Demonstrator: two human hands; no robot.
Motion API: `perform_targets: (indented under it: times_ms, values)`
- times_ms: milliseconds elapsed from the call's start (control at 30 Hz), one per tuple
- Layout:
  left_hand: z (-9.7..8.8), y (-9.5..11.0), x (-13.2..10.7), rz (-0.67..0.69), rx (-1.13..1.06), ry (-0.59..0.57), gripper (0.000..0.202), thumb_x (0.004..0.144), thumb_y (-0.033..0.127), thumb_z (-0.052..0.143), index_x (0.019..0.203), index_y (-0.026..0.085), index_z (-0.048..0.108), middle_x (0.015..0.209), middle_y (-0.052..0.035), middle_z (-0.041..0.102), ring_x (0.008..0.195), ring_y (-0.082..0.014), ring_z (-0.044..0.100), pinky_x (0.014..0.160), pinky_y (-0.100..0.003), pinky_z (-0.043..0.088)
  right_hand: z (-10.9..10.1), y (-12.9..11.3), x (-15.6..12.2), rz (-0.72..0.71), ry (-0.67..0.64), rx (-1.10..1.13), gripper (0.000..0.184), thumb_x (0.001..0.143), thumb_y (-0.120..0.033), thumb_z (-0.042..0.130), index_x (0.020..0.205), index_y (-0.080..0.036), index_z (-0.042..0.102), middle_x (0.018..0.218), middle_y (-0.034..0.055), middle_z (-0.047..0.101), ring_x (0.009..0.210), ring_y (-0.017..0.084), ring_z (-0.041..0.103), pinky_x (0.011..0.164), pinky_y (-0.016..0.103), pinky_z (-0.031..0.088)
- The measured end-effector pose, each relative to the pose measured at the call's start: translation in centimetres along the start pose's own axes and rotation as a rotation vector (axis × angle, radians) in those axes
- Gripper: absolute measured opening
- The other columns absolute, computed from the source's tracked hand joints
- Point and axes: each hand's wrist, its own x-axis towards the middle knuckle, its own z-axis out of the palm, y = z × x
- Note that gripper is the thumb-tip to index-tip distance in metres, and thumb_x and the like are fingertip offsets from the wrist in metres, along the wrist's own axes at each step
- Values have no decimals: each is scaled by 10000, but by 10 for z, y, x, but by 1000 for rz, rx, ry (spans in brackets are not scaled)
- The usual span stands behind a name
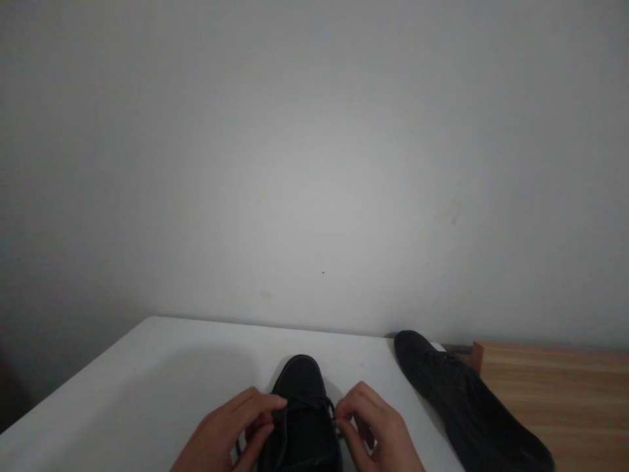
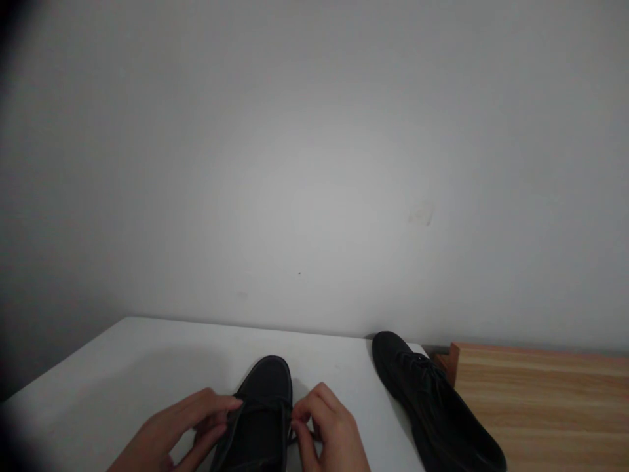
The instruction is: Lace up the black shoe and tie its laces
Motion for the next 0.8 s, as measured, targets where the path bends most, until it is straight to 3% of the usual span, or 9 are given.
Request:
perform_targets:
  times_ms: [200, 333, 467, 600, 700, 800]
  values:
    - [-5, 13, 4, 113, 128, -190, 619, 905, 51, 433, 1408, 403, 511, 944, -31, 654, 808, -162, 674, 728, -224, 555, -1, -2, 0, -24, -26, -27, 189, 873, -44, 499, 815, -201, 588, 775, 16, 596, 654, 154, 596, 587, 218, 463]
    - [-3, 20, 14, 72, 273, -334, 487, 935, 182, 565, 1350, 437, 580, 873, -10, 626, 752, -177, 630, 648, -216, 512, -1, 2, 1, -73, -54, -115, 265, 888, -20, 441, 875, -212, 624, 847, 39, 620, 734, 178, 645, 652, 242, 491]
    - [0, 24, 21, 49, 169, -294, 291, 956, 277, 585, 1194, 415, 682, 886, 16, 625, 738, -152, 597, 691, -194, 505, 3, 4, 2, -73, -35, -97, 266, 905, -58, 430, 888, -219, 641, 852, 42, 618, 727, 182, 647, 654, 258, 493]
    - [-9, 36, 24, 46, 156, -345, 305, 961, 229, 568, 1176, 405, 695, 957, 6, 653, 805, -163, 623, 759, -214, 523, 7, 2, 2, 13, -7, 97, 171, 948, -199, 477, 838, -213, 608, 765, 19, 624, 662, 163, 650, 603, 230, 513]
    - [-18, 43, 25, 37, 132, -384, 346, 939, 180, 558, 1191, 376, 692, 1007, -12, 667, 841, -174, 646, 787, -224, 532, 7, -2, 1, 60, -15, 196, 212, 1003, -317, 421, 967, -205, 598, 770, 30, 663, 652, 166, 684, 612, 233, 558]
    - [-23, 44, 27, 8, 98, -352, 399, 937, 116, 475, 1237, 306, 655, 1074, -43, 681, 894, -183, 671, 838, -242, 536, -1, -9, 1, 72, -57, 247, 246, 1020, -352, 424, 1153, -202, 568, 832, 50, 697, 709, 178, 705, 668, 254, 584]
